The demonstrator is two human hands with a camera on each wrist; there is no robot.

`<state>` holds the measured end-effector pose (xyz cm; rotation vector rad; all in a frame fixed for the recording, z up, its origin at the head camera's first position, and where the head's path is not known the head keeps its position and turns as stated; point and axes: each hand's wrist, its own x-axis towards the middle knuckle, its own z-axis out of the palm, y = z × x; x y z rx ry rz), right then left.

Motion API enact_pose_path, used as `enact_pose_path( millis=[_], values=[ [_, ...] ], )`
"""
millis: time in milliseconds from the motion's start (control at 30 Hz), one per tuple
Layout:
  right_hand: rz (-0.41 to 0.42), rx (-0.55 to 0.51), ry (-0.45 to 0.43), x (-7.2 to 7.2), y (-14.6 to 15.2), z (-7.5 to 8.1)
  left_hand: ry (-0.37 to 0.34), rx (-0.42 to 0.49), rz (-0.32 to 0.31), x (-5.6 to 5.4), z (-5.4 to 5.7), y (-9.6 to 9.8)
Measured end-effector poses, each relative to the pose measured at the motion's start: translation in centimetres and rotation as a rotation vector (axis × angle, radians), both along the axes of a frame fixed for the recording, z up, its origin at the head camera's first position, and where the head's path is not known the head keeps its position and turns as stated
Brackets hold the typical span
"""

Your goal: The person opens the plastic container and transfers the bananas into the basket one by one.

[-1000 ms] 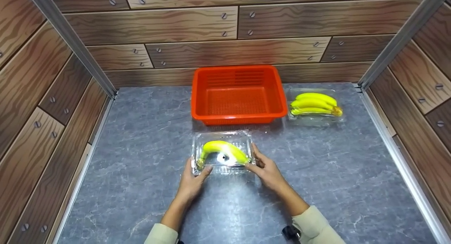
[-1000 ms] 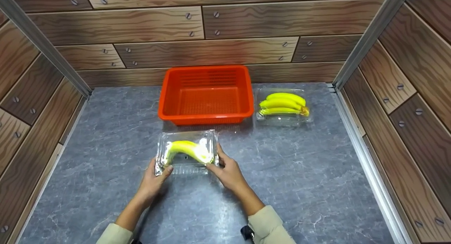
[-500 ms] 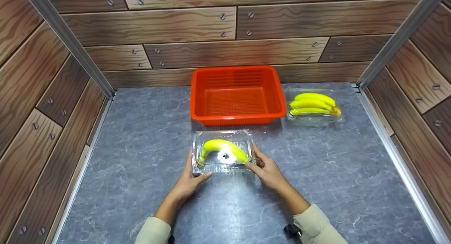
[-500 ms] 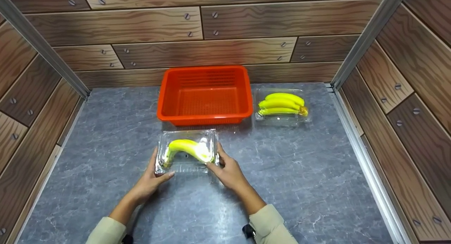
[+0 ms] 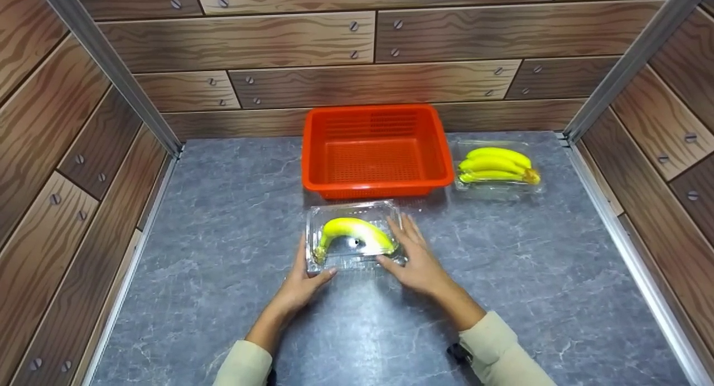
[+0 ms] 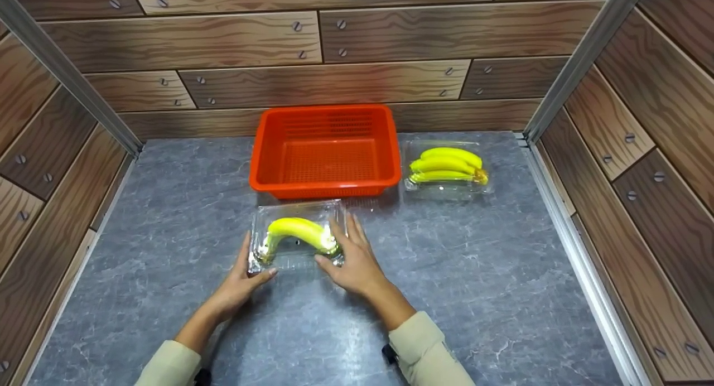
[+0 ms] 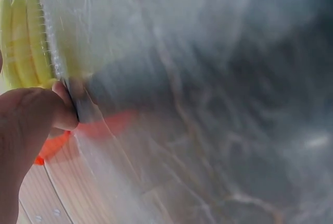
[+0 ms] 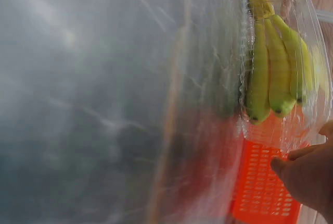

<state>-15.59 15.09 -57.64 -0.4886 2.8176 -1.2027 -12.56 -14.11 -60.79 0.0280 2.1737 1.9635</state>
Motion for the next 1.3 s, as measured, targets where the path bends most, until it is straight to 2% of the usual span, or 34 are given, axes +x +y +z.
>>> enact_pose_path(
  millis=[267, 433, 633, 800, 1000, 1300],
  values=[
    [0.139, 0.351, 0.202, -1.9, -1.7, 1.4, -0.037, -0.037, 0.011, 0.1, 0.2, -0.1],
    [0.225, 0.475, 0.265, -2.8, -3.0, 2.5, -0.035, -0.014, -0.002, 0.0, 0.1, -0.2],
    [0.298, 0.523, 0.263, -3.1, -4.6, 2.7, -0.074, -0.028, -0.011, 0.1, 0.2, -0.4],
    [0.290, 0.539, 0.236, -2.9, -5.5, 2.7, -0.072, -0.040, -0.013, 0.2, 0.3, -0.4],
    [0.275, 0.576, 0.273, -2.4, -5.9, 2.5, -0.038, -0.067, -0.035, 0.5, 0.4, -0.6],
    [0.281, 0.581, 0.279, -1.6, -6.2, 2.6, -0.070, -0.054, -0.038, 0.9, 0.6, -0.9]
  ],
)
